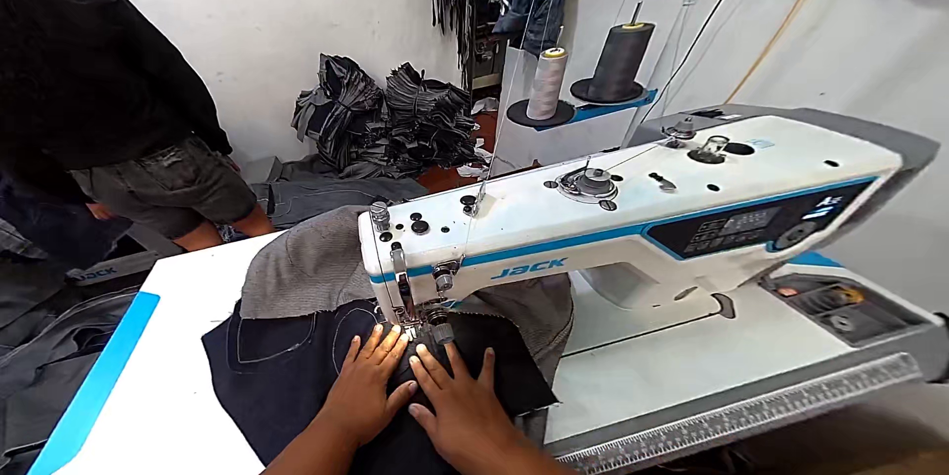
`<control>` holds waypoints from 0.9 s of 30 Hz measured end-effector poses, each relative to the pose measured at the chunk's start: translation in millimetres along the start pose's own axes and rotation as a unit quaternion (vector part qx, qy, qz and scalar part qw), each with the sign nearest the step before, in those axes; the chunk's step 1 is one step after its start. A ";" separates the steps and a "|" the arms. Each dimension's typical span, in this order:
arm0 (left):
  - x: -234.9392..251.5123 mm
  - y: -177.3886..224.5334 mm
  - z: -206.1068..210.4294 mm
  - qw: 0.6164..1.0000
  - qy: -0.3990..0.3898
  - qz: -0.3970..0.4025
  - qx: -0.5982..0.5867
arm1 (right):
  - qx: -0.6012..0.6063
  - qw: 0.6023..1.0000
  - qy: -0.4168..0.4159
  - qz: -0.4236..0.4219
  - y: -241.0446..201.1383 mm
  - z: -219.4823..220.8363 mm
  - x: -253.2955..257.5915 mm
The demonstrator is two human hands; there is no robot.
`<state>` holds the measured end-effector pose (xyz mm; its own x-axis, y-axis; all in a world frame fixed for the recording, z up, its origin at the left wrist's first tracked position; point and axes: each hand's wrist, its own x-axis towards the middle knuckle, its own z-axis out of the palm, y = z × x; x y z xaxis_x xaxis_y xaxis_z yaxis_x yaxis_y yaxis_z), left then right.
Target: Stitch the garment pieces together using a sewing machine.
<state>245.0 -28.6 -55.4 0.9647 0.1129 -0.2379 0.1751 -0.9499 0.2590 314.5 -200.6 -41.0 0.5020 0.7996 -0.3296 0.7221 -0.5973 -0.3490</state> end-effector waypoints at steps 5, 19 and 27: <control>0.6 29.0 -6.2 0.996 -0.022 -0.085 -0.018 | -0.038 0.993 -0.003 -0.109 47.6 -15.2 17.5; 2.5 -23.5 5.0 0.991 0.067 0.097 -0.057 | 0.016 0.996 0.063 -0.060 29.8 6.1 13.4; 3.8 8.5 7.2 0.997 0.052 -0.033 -0.037 | -0.012 0.987 0.009 -0.163 68.0 -27.3 38.8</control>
<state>248.7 -38.4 -60.8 0.9650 0.2088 -0.1587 0.2499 -0.9155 0.3153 396.0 -208.5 -53.6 0.2494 0.9500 -0.1877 0.8573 -0.3067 -0.4135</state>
